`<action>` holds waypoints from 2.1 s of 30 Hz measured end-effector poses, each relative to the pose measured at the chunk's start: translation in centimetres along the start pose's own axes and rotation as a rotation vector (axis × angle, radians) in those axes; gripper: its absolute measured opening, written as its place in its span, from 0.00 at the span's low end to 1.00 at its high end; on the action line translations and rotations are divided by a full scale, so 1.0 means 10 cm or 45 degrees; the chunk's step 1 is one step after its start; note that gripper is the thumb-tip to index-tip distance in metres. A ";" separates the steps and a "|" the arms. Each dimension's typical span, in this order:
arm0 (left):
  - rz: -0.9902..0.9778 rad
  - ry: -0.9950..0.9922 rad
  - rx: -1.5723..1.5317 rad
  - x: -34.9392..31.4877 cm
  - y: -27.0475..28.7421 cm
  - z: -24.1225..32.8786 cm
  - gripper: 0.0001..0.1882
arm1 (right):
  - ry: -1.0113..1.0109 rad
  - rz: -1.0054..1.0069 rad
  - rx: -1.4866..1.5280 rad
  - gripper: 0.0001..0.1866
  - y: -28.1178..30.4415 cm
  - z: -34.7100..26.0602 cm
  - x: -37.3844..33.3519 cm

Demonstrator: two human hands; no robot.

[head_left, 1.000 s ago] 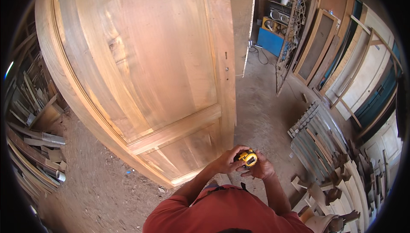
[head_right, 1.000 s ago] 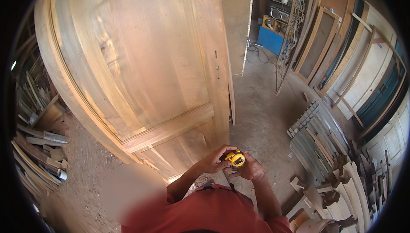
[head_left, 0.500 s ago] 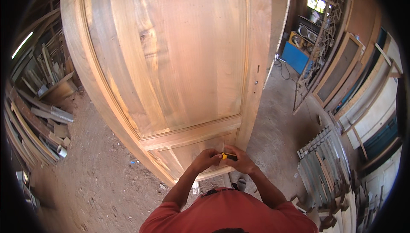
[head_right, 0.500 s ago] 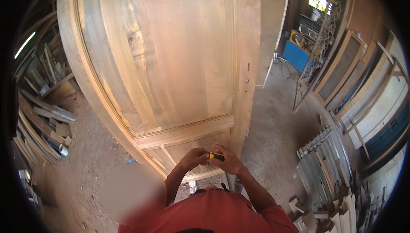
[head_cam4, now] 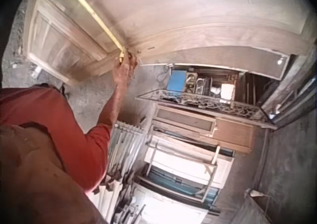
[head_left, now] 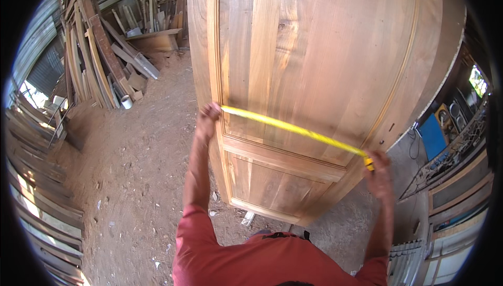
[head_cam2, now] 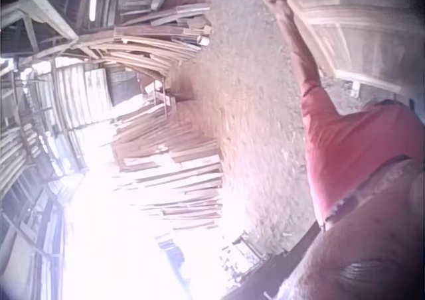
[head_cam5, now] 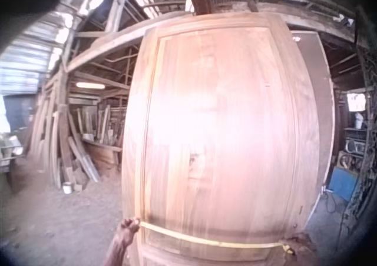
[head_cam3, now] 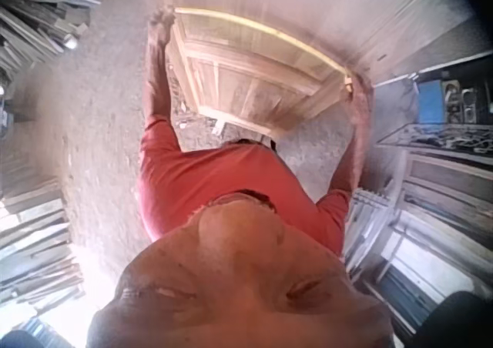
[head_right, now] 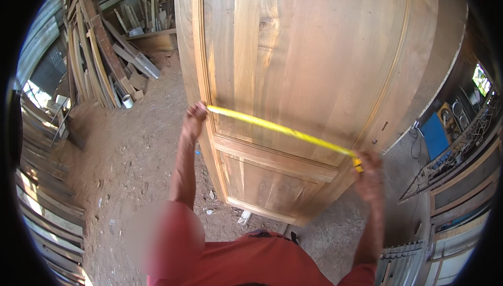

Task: The person measures the width and height of a wooden door using a measuring tape and later handles several wooden planks, inserting a small metal pin or nail into one of them.

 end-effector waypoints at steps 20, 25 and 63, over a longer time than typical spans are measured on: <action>0.500 -0.369 -0.136 1.43 1.32 -0.33 0.04 | -0.292 0.216 0.033 0.25 0.82 1.42 0.29; 0.574 -0.343 0.015 1.28 1.30 -0.17 0.07 | -0.310 0.318 -0.033 0.25 0.78 1.70 0.24; 0.204 0.158 1.098 0.26 0.09 -0.49 0.41 | -0.379 0.370 -0.094 0.26 0.78 1.81 0.22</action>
Point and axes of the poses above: each hand's wrist, its own x-axis towards the middle knuckle, its own y-axis out of the back of the hand, z = x × y, the point moved 1 cm from there along x, towards the middle knuckle, and after that the axes turned 13 degrees about -z, right-handed, at the moved point
